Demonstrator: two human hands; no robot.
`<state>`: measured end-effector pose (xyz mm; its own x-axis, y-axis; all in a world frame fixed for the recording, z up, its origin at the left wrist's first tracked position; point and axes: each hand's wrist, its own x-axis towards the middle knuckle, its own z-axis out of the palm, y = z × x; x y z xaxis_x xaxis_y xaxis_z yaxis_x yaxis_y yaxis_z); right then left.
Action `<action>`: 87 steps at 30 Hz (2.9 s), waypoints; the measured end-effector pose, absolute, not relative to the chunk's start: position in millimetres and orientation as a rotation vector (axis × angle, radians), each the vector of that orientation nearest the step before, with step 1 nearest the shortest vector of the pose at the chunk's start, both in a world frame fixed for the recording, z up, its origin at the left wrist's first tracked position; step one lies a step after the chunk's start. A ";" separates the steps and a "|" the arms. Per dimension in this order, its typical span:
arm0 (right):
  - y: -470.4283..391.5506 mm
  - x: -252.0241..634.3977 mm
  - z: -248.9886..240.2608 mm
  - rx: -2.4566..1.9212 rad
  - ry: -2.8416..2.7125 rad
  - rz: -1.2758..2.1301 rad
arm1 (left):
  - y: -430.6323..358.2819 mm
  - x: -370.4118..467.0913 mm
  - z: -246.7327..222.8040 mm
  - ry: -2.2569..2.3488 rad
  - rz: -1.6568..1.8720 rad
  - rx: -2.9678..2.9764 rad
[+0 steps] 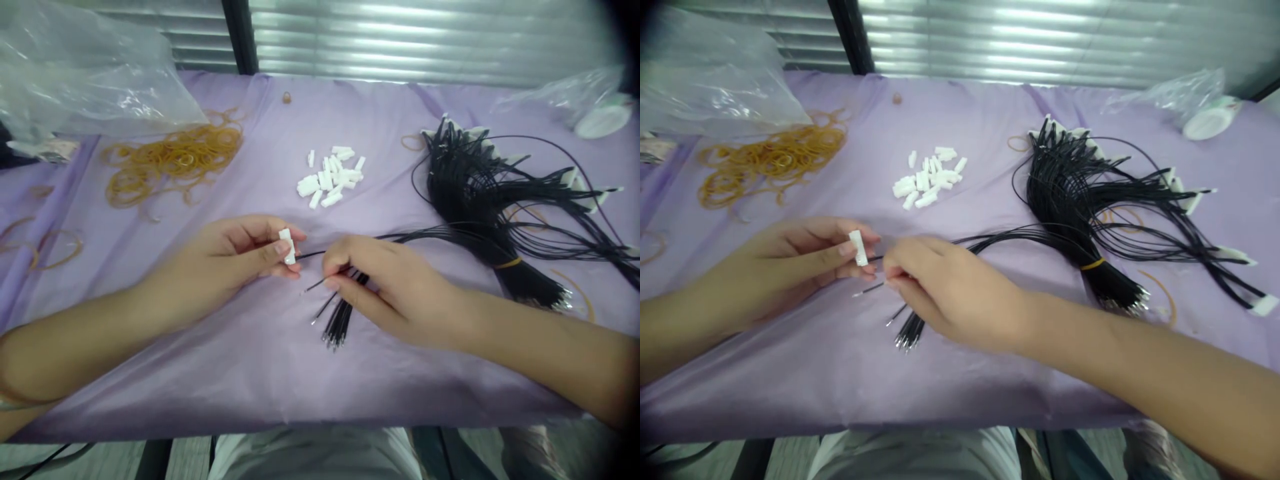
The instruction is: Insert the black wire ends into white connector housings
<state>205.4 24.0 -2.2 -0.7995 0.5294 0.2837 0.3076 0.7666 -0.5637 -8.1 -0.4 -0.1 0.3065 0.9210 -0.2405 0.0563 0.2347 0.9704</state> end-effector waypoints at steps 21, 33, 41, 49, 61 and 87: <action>27.4 192.8 -13.2 -0.767 -2.306 0.738 | -2.1 1.1 3.9 1.134 0.722 1.168; 24.6 197.7 -0.1 -0.702 -2.522 0.097 | 2.5 -0.3 2.8 1.174 0.695 1.092; 36.8 211.8 16.8 -0.658 -2.992 0.898 | 4.5 -10.6 -3.1 1.153 0.720 1.087; 30.4 209.2 28.5 -0.830 -3.067 1.128 | 3.2 -9.5 0.6 1.145 0.737 1.059; 18.5 209.5 17.5 -0.937 -2.494 1.098 | -1.6 -3.5 15.0 1.224 0.728 1.153; 5.9 199.2 -4.5 -1.114 -2.073 0.940 | -10.1 1.3 7.6 1.136 0.573 1.131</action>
